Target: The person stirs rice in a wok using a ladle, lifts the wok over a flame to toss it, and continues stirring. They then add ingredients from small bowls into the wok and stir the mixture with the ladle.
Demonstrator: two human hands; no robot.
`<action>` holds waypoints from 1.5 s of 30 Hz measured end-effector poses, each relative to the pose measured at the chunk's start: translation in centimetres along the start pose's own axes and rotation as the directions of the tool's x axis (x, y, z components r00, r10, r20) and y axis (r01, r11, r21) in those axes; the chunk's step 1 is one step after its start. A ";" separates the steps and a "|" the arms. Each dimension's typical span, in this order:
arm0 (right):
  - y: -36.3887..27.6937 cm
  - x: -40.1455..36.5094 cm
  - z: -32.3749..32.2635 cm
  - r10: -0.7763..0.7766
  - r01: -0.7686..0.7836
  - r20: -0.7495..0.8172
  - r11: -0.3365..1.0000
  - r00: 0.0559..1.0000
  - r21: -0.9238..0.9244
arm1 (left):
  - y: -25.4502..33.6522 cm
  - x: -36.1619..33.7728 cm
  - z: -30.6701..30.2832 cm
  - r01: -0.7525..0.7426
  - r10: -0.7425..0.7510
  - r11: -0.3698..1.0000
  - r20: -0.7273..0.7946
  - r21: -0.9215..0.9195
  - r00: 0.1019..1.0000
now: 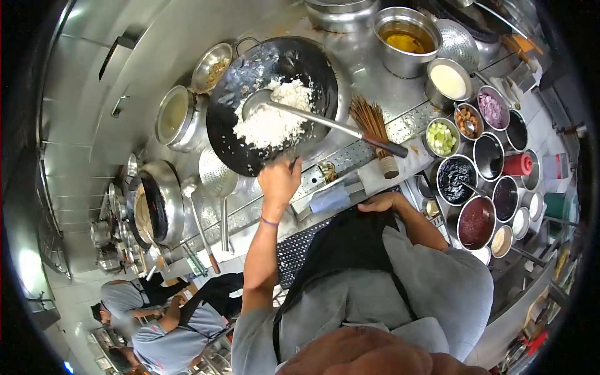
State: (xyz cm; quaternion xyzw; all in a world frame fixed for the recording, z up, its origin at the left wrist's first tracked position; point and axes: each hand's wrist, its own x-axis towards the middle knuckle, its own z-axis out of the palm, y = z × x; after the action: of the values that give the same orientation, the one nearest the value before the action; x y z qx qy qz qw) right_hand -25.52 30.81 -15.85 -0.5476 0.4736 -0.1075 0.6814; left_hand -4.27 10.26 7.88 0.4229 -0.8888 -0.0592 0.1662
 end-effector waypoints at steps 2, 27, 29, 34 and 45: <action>2.6 -0.3 0.0 -0.053 0.020 -0.186 0.985 0.981 -0.173 | -0.8 -2.4 1.1 -0.015 0.015 1.000 -0.030 0.018 0.999; 6.7 3.4 -3.2 0.509 -0.502 -0.739 0.823 0.442 0.267 | -2.3 -4.2 -2.6 0.208 -0.247 0.958 -0.198 -0.198 0.949; 6.9 3.4 -3.2 0.515 -0.500 -0.738 0.820 0.436 0.276 | -2.6 -4.2 -2.7 0.234 -0.270 0.950 -0.169 -0.208 0.948; 6.8 2.9 -3.4 0.514 -0.495 -0.743 0.822 0.429 0.282 | -1.5 -3.5 -2.9 0.212 -0.259 0.948 -0.192 -0.237 0.947; 7.2 1.6 -3.6 0.514 -0.518 -0.740 0.814 0.433 0.263 | -1.8 -3.8 -3.1 0.243 -0.284 0.943 -0.171 -0.225 0.943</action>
State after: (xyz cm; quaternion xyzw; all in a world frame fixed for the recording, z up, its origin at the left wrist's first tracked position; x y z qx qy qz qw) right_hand -30.10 30.11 -22.60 -0.2738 0.8654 -0.1214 0.4018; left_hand 0.32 12.20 9.40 0.5234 -0.7919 -0.1274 0.2875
